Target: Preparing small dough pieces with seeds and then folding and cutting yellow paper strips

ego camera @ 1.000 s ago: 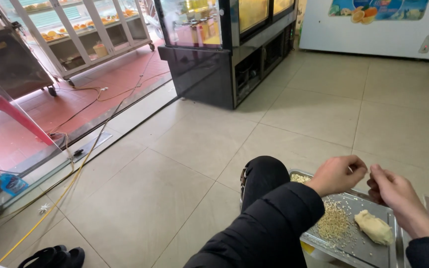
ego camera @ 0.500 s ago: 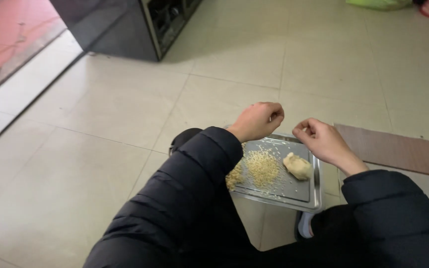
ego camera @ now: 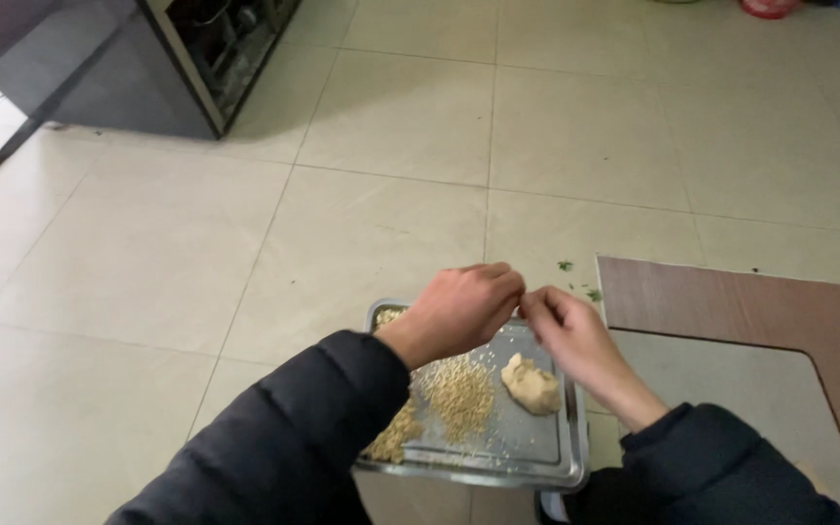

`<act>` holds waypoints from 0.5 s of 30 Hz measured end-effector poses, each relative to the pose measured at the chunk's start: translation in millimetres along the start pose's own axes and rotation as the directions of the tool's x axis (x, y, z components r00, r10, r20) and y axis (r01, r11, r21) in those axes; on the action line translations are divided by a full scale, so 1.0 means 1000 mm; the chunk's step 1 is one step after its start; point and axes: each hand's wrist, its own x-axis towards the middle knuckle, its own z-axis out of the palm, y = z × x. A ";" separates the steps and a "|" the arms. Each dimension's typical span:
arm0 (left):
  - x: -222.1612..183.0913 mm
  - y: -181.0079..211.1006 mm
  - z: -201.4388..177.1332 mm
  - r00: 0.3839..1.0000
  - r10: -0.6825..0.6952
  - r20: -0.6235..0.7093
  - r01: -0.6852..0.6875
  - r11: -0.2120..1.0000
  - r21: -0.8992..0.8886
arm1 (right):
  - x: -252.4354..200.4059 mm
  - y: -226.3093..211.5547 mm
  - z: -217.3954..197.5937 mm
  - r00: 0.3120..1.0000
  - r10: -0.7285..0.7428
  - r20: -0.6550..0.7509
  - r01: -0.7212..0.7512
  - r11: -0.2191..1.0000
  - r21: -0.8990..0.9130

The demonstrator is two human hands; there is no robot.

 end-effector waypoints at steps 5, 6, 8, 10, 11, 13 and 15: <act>-0.004 0.005 -0.004 0.989 -0.026 -0.142 0.017 0.997 -0.069 | -0.003 -0.017 0.001 0.997 0.072 0.023 -0.076 0.978 0.194; -0.010 0.005 0.001 0.984 -0.008 -0.175 -0.006 0.997 -0.080 | -0.004 -0.018 0.005 0.995 0.094 0.040 -0.101 0.955 0.280; -0.018 0.022 -0.020 0.984 0.010 -0.176 -0.026 0.996 -0.087 | -0.004 -0.020 0.010 0.982 0.165 0.095 -0.186 0.935 0.301; -0.025 0.031 -0.030 0.984 0.033 -0.177 -0.051 0.994 -0.098 | -0.007 -0.020 0.016 0.961 0.234 0.146 -0.270 0.910 0.315; -0.028 0.031 -0.027 0.984 0.031 -0.173 -0.047 0.995 -0.088 | -0.010 -0.018 0.020 0.965 0.211 0.158 -0.256 0.896 0.364; -0.035 0.039 -0.027 0.985 0.028 -0.170 -0.043 0.995 -0.085 | -0.022 -0.016 0.022 0.967 0.192 0.168 -0.245 0.880 0.408; -0.035 0.046 -0.039 0.978 0.014 -0.206 -0.038 0.993 -0.112 | -0.028 -0.023 0.020 0.973 0.171 0.154 -0.224 0.859 0.460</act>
